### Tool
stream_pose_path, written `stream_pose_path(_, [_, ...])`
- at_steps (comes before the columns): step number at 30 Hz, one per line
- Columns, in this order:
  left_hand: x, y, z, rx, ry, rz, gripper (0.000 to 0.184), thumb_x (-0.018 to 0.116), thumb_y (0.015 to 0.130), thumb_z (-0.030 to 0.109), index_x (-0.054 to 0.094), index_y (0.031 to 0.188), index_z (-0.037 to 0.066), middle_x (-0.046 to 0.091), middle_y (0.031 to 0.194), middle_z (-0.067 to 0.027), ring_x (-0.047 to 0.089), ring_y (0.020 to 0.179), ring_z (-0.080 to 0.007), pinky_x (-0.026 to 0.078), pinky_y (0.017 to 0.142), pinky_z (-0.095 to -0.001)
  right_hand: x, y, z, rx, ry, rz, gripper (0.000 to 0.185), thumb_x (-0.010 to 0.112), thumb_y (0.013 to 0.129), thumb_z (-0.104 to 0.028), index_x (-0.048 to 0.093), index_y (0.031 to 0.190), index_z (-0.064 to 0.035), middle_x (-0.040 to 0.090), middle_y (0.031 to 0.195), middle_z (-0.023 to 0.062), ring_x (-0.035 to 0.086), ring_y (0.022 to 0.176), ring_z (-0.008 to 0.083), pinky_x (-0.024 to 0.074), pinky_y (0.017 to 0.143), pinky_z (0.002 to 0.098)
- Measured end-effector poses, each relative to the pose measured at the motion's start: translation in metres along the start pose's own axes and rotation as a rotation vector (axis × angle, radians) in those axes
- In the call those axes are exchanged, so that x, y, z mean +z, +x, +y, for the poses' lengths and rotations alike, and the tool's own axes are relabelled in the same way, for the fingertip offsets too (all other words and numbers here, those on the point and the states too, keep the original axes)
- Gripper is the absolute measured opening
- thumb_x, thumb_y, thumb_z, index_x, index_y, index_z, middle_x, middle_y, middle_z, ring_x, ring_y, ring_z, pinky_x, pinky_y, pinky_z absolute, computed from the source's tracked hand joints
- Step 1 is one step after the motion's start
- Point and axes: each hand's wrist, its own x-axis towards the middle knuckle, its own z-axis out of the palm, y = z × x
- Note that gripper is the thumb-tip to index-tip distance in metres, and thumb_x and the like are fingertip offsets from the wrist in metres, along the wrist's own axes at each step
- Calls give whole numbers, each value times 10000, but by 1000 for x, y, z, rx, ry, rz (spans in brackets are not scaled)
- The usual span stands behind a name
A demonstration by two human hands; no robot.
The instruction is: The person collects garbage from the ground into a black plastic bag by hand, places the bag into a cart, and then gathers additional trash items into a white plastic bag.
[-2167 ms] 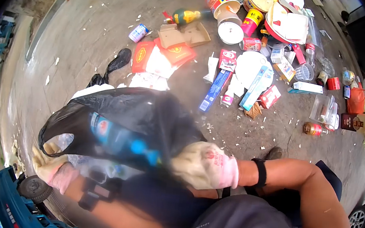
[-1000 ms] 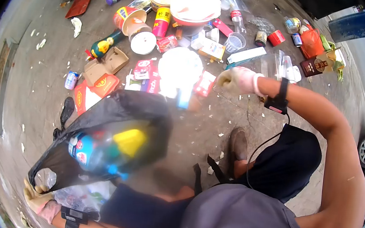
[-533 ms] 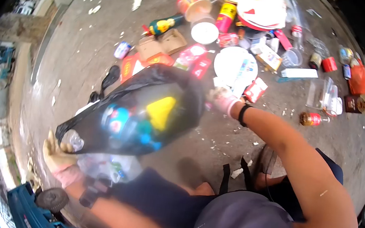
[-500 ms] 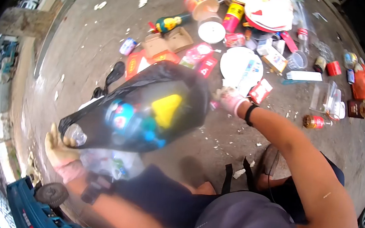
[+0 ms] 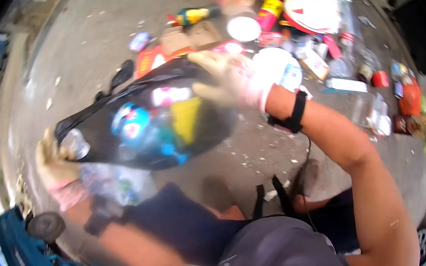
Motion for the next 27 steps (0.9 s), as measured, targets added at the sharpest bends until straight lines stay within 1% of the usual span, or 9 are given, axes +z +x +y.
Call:
stream_pose_path(1, [-36,31,-23,189,31,-117,391,512,1045,366,661,1297,107,561,1526,-99,464,705,-149,409,620,-296,-28,-4,20,85,-78,-122,591,638,939,-460,592,1360,-48,702,1207,187,692,1054,377,549,915,452])
stream_pose_path(5, [-16,19,-1,39,41,-64,331,535,1030,328,670,1242,113,537,1558,-51,450,725,-124,434,680,-243,-134,-98,147,242,-380,-215,237,615,937,-276,709,1070,-104,740,1016,130,721,937,341,566,853,452])
stream_pose_path(7, [-2,13,-1,38,97,-61,341,544,1031,337,669,1247,104,546,1550,-43,466,752,-115,441,707,-237,-180,-163,172,542,-608,-669,190,649,898,-237,740,991,-98,740,914,134,726,862,345,573,810,461])
stream_pose_path(11, [2,25,-15,98,121,-92,317,525,1047,287,646,1299,137,535,1558,-38,503,811,-120,458,746,-234,-188,-370,229,942,-699,-1050,395,721,815,-230,714,1159,-35,746,1147,156,714,1112,301,556,899,398])
stream_pose_path(13, [1,23,-21,187,191,-94,307,513,1054,259,636,1319,162,526,1566,-38,518,835,-123,464,765,-233,-174,-423,221,1017,-749,-1215,606,710,824,-174,547,1402,-93,717,1170,170,685,1146,332,549,921,473])
stream_pose_path(18, [7,7,-2,68,147,-116,388,500,1049,144,525,1435,176,459,1614,-77,529,856,-127,454,777,-217,-130,-487,229,887,-935,-967,677,748,846,-249,489,1445,-71,677,1257,194,664,1155,365,520,938,476])
stream_pose_path(21, [5,13,-9,112,155,-169,385,503,1050,189,538,1431,140,495,1576,-83,500,816,-128,451,744,-233,-150,-452,216,964,-621,-914,674,767,841,-323,521,1406,-49,675,1268,215,646,1188,383,510,973,462])
stream_pose_path(24, [-4,16,-37,339,249,-177,376,496,1066,303,587,1371,103,550,1527,-82,437,723,-128,439,693,-270,-128,-385,178,1282,-165,-506,638,769,789,-375,586,1327,-85,711,1211,202,669,1162,379,529,973,436])
stream_pose_path(27, [31,-11,-13,68,-23,-115,432,528,1045,329,584,1390,75,623,1417,-85,423,685,-126,425,646,-284,-76,-358,180,1234,-63,-335,625,744,792,-363,583,1331,-89,723,1189,188,682,1166,337,527,983,417])
